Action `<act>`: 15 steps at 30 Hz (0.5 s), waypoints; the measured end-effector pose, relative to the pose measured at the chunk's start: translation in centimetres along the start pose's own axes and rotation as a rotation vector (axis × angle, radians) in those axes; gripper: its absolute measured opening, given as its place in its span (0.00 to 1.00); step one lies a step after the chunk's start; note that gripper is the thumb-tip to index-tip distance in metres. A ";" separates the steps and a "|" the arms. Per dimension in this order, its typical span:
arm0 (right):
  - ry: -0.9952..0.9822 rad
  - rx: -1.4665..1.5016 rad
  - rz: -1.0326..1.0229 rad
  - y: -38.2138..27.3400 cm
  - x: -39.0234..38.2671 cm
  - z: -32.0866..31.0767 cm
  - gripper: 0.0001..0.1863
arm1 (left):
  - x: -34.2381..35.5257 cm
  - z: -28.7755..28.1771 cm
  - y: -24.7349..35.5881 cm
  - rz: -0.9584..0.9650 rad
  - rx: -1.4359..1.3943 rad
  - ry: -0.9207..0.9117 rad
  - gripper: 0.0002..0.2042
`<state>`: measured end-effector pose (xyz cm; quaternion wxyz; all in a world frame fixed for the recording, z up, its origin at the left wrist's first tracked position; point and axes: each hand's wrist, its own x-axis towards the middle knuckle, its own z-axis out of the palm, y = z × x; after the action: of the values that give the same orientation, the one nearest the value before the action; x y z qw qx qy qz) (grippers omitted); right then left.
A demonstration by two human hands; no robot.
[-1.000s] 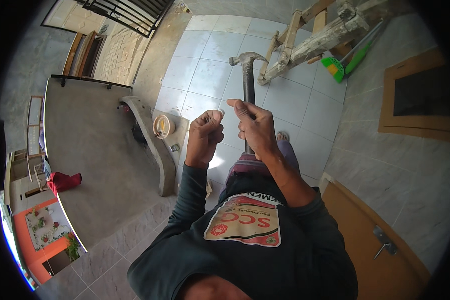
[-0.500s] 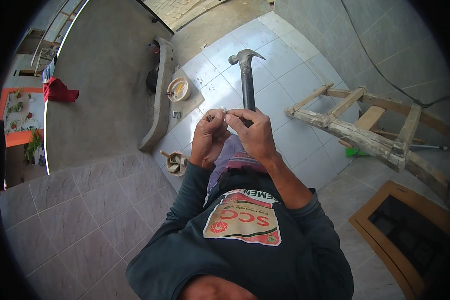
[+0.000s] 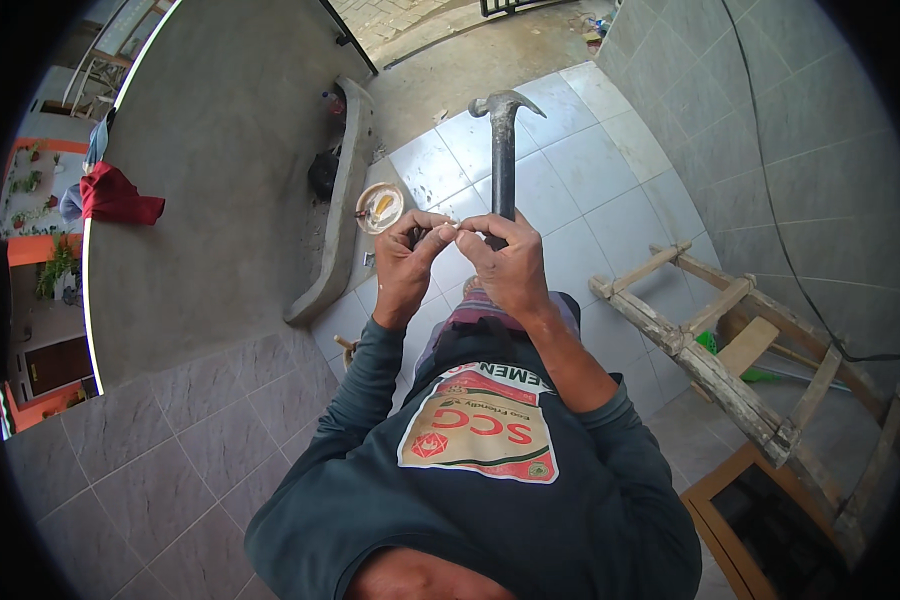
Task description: The person uses a hammer and nails to fix outdoor pavers, then moves inside to a hallway area to apply a white substance to tile spacers by hand while using a hammer to position them.
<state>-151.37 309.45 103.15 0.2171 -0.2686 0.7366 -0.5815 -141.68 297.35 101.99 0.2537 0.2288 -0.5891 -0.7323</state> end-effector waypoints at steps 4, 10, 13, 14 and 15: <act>-0.095 0.027 -0.031 -0.5 5.7 1.3 0.13 | 4.0 -1.4 0.6 -0.034 -0.013 0.112 0.09; -0.213 0.268 -0.058 -1.3 14.2 0.8 0.30 | 11.0 -4.8 0.9 -0.230 -0.778 0.079 0.11; -0.481 0.188 0.026 -2.0 19.0 -0.3 0.23 | 14.1 -5.4 1.0 -0.153 -0.652 0.158 0.11; -0.516 0.189 0.020 -2.0 21.0 -0.5 0.23 | 15.2 -5.3 1.1 -0.119 -0.525 0.195 0.11; -0.589 0.131 -0.011 -2.0 23.0 -0.5 0.20 | 16.4 -5.6 1.2 -0.080 -0.448 0.228 0.08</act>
<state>-168.92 294.55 105.08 0.4353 -0.4151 0.6015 -0.5258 -150.62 282.44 101.41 0.3335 0.2709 -0.3700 -0.8237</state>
